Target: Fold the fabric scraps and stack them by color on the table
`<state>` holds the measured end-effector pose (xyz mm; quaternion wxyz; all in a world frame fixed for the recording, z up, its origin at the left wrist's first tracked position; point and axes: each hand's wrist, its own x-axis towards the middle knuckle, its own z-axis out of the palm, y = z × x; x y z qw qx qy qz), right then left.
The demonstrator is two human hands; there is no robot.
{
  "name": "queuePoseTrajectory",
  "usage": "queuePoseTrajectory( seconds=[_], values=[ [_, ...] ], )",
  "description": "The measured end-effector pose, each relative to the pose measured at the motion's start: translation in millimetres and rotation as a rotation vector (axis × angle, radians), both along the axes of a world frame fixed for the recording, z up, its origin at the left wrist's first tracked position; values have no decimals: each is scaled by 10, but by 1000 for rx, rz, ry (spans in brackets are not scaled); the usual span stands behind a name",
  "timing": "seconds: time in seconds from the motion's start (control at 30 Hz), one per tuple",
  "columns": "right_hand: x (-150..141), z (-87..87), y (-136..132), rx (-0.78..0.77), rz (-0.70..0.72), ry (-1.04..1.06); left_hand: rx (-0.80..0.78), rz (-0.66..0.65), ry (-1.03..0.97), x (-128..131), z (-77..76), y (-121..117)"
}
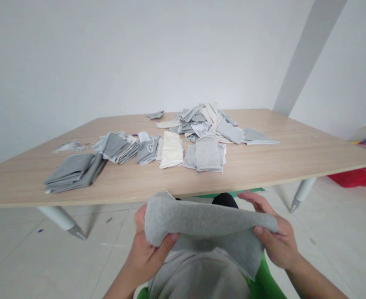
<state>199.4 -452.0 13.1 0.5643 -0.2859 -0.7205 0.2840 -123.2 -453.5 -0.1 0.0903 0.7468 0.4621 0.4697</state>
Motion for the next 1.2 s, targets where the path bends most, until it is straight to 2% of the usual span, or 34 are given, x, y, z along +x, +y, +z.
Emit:
queuePoseTrajectory(
  seconds=[0.07, 0.13, 0.2, 0.27, 0.37, 0.4, 0.47, 0.53, 0.6, 0.7, 0.77, 0.83, 0.93, 1.03, 1.1, 1.2],
  values=[
    [12, -11, -12, -58, 38, -46, -282, -217, -81, 29, 45, 4],
    [12, -30, -27, -141, 42, -34, -517, -359, -292, 57, 40, 4],
    [-5, -66, -42, -239, 28, 26, -656, -385, -548, 82, -4, 7],
    [-32, -118, -56, -309, -2, 74, -729, -391, -736, 91, -62, 17],
    [-64, -187, -78, -348, -75, 109, -743, -453, -809, 50, -114, 46],
    [-68, -197, -84, -354, -94, 123, -719, -464, -757, 26, -113, 56],
    [-64, -187, -91, -354, -110, 143, -618, -444, -521, -18, -81, 71],
    [-49, -143, -90, -334, -91, 142, -454, -361, -229, -38, -25, 79],
    [-31, -90, -82, -301, -69, 128, -281, -257, -39, -29, 29, 78],
    [-11, -46, -69, -258, -43, 115, -149, -118, -3, 8, 55, 71],
    [-6, -45, -66, -238, -29, 117, -176, -76, -84, 27, 24, 63],
    [-8, -49, -70, -229, -5, 116, -300, -100, -261, 42, -33, 46],
    [-19, -37, -78, -219, 21, 86, -565, -157, -713, 87, -108, 12],
    [-28, -13, -83, -183, 16, 34, -671, -54, -1110, 173, -96, -2],
    [-29, -8, -84, -164, 16, 13, -693, 7, -1210, 232, -42, 9],
    [-27, -17, -81, -159, 24, 4, -724, -40, -1220, 285, 34, 35]
  ],
)
